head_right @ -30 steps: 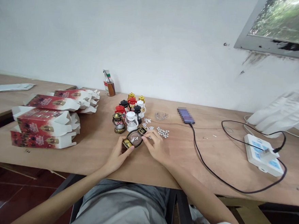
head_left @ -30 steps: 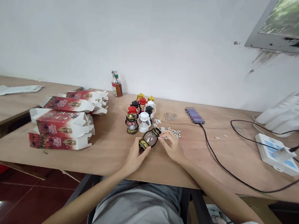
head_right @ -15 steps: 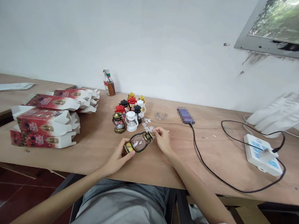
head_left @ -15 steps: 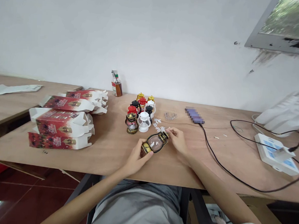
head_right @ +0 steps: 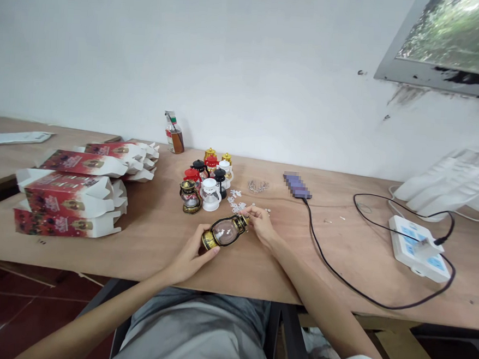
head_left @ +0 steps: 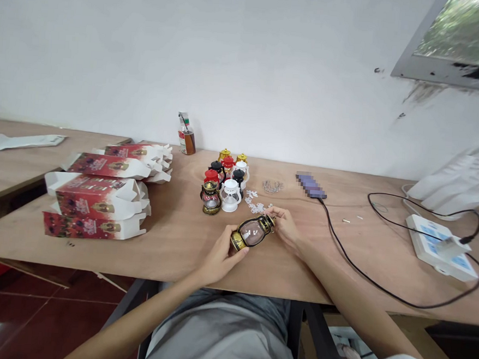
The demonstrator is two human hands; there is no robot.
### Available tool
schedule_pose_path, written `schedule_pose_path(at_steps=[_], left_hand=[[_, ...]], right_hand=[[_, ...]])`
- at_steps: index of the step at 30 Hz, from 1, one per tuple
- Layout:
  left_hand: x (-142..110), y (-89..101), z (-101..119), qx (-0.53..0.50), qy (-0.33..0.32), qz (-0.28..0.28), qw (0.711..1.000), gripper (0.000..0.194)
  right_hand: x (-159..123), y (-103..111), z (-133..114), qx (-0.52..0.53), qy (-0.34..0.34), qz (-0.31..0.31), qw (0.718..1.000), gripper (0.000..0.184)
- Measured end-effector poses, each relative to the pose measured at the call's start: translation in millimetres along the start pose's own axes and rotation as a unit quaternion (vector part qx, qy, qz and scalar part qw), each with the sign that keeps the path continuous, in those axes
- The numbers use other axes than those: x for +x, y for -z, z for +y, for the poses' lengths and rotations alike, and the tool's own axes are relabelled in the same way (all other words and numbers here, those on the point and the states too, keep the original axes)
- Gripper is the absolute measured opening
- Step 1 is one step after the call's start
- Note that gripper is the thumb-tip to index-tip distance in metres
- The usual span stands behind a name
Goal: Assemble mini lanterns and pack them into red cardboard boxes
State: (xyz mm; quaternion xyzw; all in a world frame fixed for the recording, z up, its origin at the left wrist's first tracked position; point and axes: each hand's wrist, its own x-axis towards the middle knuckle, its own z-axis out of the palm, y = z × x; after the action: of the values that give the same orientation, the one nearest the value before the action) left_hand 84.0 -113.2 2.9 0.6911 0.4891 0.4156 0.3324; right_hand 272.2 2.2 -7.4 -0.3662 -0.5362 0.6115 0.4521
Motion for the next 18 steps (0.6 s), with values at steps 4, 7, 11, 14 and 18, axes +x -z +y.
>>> schedule_pose_path(at_steps=[4,7,11,14,18], left_hand=[[-0.1,0.2,0.8,-0.003,-0.002,-0.007,1.000,0.032],[-0.3,0.1,1.1,-0.005,0.004,-0.001,1.000,0.033],[-1.4,-0.4,2.4,-0.013,0.008,0.005,1.000,0.032],[-2.8,-0.9,4.0,-0.023,-0.011,0.019,1.000,0.032],[-3.3,-2.1,3.9,-0.046,-0.038,0.045,0.997,0.031]], right_hand=[[0.9,-1.3,2.0,0.024,0.002,-0.009,1.000,0.019],[0.6,-1.1,-1.9,0.031,0.008,0.001,0.999,0.019],[-0.1,-0.8,-7.3,0.036,0.004,0.000,0.999,0.022],[-1.4,-1.4,-9.9,0.032,-0.009,-0.022,0.999,0.025],[-4.2,-3.1,-12.5,0.018,0.010,-0.038,0.999,0.029]])
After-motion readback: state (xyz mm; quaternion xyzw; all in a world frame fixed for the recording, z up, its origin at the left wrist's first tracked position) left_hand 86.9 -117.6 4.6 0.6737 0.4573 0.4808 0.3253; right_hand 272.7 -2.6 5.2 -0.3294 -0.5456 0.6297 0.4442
